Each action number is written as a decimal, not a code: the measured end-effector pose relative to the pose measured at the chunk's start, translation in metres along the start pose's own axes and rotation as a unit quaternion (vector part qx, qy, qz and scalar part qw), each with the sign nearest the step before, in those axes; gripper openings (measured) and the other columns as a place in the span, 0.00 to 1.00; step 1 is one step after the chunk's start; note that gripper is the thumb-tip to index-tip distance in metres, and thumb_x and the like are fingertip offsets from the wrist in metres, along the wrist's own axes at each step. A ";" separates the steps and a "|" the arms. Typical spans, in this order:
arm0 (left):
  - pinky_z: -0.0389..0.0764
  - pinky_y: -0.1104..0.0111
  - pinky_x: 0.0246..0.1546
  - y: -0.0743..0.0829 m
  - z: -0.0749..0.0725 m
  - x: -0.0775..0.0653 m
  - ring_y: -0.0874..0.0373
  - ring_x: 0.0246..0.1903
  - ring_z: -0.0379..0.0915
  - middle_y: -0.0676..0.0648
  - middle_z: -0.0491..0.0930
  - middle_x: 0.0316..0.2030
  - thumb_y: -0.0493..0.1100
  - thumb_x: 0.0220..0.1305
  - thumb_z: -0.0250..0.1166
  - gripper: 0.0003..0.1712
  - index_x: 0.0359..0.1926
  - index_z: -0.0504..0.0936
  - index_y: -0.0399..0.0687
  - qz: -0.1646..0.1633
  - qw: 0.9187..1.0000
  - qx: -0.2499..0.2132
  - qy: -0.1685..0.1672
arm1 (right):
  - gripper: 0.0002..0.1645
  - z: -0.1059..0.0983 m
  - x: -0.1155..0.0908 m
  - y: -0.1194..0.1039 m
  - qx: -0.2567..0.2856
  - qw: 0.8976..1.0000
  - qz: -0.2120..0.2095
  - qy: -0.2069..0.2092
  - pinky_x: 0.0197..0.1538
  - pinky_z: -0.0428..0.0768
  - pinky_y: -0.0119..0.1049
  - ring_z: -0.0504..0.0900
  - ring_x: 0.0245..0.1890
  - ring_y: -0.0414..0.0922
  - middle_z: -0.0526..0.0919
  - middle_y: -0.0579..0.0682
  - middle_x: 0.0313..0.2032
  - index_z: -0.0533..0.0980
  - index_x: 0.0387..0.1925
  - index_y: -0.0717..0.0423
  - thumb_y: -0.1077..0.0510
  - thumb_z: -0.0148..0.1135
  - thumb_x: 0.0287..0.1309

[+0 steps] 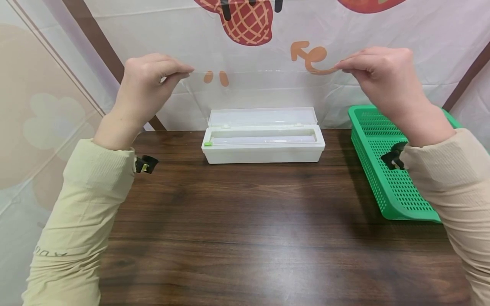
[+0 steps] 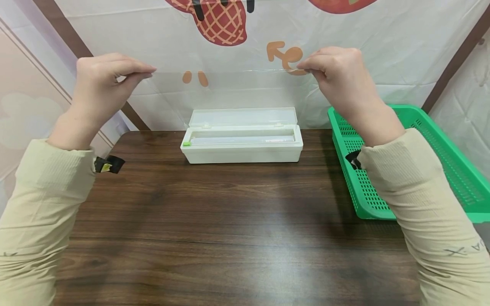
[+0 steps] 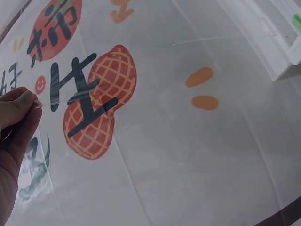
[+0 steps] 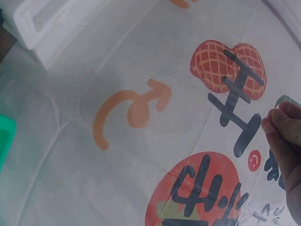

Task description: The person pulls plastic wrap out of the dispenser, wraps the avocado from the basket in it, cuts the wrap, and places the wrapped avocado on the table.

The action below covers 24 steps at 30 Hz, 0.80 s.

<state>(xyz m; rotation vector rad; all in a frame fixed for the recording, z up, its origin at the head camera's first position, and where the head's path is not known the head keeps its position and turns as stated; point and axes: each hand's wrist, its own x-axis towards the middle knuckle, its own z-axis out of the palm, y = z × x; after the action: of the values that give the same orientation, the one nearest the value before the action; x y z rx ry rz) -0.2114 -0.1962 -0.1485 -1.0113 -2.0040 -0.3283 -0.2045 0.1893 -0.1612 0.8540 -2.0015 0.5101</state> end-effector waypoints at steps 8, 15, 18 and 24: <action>0.71 0.85 0.38 0.004 -0.003 0.003 0.48 0.28 0.79 0.39 0.83 0.28 0.31 0.56 0.62 0.05 0.31 0.84 0.33 -0.001 1.000 -0.007 0.012 | 0.09 -0.002 0.002 -0.001 0.007 1.000 0.004 0.010 0.41 0.64 0.08 0.62 0.35 0.07 0.84 0.58 0.27 0.84 0.28 0.63 0.71 0.57 0.55; 0.69 0.86 0.37 0.009 -0.003 0.003 0.49 0.27 0.79 0.41 0.83 0.26 0.31 0.55 0.63 0.05 0.30 0.85 0.35 -0.016 0.998 -0.029 0.044 | 0.09 -0.005 0.002 -0.002 0.002 1.000 -0.003 0.014 0.42 0.64 0.09 0.62 0.36 0.07 0.84 0.58 0.27 0.84 0.28 0.63 0.70 0.58 0.55; 0.68 0.86 0.37 0.010 -0.003 0.003 0.49 0.27 0.79 0.41 0.83 0.26 0.31 0.55 0.63 0.05 0.30 0.85 0.36 -0.020 0.998 -0.038 0.054 | 0.09 -0.006 0.002 -0.003 0.001 1.000 -0.005 0.016 0.42 0.64 0.08 0.61 0.36 0.06 0.84 0.58 0.27 0.84 0.28 0.62 0.71 0.57 0.55; 0.70 0.85 0.37 0.010 -0.004 0.004 0.50 0.28 0.79 0.42 0.83 0.26 0.31 0.55 0.64 0.04 0.29 0.86 0.36 -0.018 0.997 -0.032 0.062 | 0.09 -0.008 0.003 -0.002 -0.008 1.000 -0.008 0.016 0.43 0.64 0.08 0.65 0.36 0.10 0.84 0.57 0.28 0.84 0.29 0.61 0.69 0.58 0.55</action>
<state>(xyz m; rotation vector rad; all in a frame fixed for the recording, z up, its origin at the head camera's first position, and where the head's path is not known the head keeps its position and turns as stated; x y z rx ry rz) -0.2023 -0.1899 -0.1441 -0.9706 -1.9116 -0.4659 -0.1996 0.1916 -0.1547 0.8466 -1.9644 0.4946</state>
